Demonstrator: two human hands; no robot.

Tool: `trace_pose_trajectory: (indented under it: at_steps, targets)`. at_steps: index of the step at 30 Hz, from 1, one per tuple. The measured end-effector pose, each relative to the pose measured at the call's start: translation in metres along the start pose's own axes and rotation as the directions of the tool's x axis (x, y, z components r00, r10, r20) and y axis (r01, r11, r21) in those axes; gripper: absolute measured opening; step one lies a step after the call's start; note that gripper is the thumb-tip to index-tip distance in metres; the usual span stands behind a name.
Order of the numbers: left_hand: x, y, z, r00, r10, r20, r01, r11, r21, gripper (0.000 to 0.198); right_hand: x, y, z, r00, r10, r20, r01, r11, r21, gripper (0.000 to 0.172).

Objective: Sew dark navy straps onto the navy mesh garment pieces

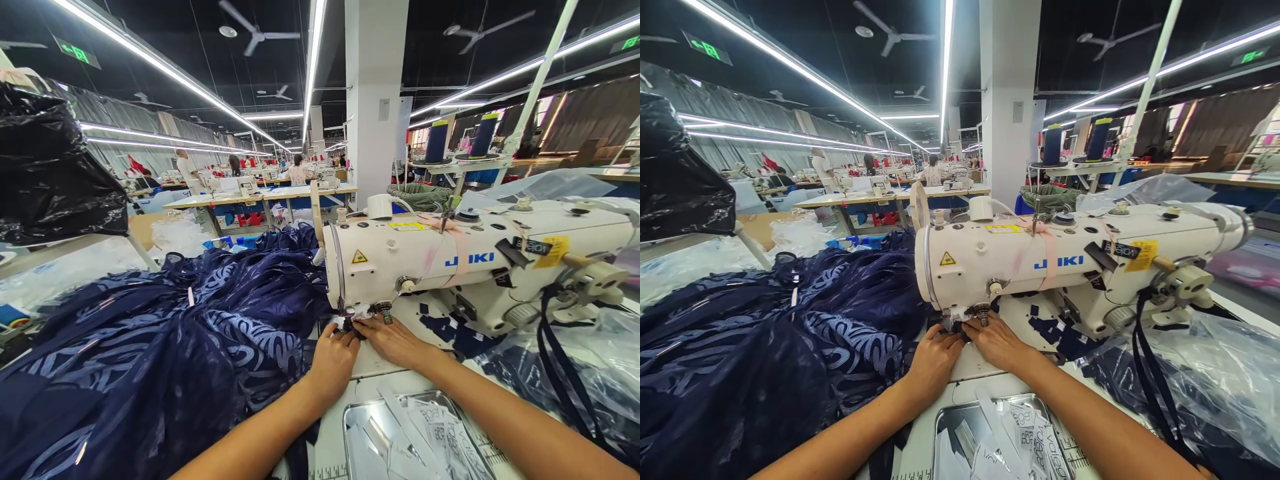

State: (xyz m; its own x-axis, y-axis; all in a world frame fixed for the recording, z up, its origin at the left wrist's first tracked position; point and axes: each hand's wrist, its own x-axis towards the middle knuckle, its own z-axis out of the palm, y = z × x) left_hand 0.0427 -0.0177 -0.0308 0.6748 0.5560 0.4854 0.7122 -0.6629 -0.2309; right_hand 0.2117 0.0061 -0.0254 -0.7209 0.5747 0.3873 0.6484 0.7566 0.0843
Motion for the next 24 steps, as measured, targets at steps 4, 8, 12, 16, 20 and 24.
trace_pose_trajectory:
  at_steps: [4,8,12,16,20,24]
  targets:
    - [-0.004,-0.009,-0.008,0.998,0.021,0.060,-0.016,0.997,-0.081,0.018,-0.001,0.003,-0.009,0.999,0.027,-0.022,-0.024,0.992,0.123,0.030]
    - [-0.009,-0.025,-0.017,0.991,0.037,0.129,-0.010,0.979,-0.203,0.025,-0.006,-0.002,-0.015,0.998,0.053,0.018,-0.056,0.984,0.169,0.023]
    - [-0.009,-0.037,-0.024,0.976,-0.004,0.217,0.076,0.943,-0.325,0.035,-0.010,-0.012,-0.016,0.996,0.073,0.052,-0.080,0.984,0.157,0.027]
    - [-0.009,-0.037,-0.029,0.960,-0.022,0.279,0.126,0.924,-0.362,0.041,-0.011,-0.018,-0.017,0.991,0.084,0.102,-0.104,0.975,0.199,0.028]
    - [-0.011,-0.036,-0.031,0.957,-0.012,0.288,0.119,0.927,-0.357,0.041,-0.010,-0.020,-0.017,0.988,0.095,0.126,-0.122,0.965,0.232,0.030]
    - [-0.013,-0.036,-0.029,0.961,0.002,0.277,0.094,0.938,-0.335,0.037,-0.011,-0.021,-0.015,0.986,0.109,0.123,-0.135,0.964,0.227,0.033]
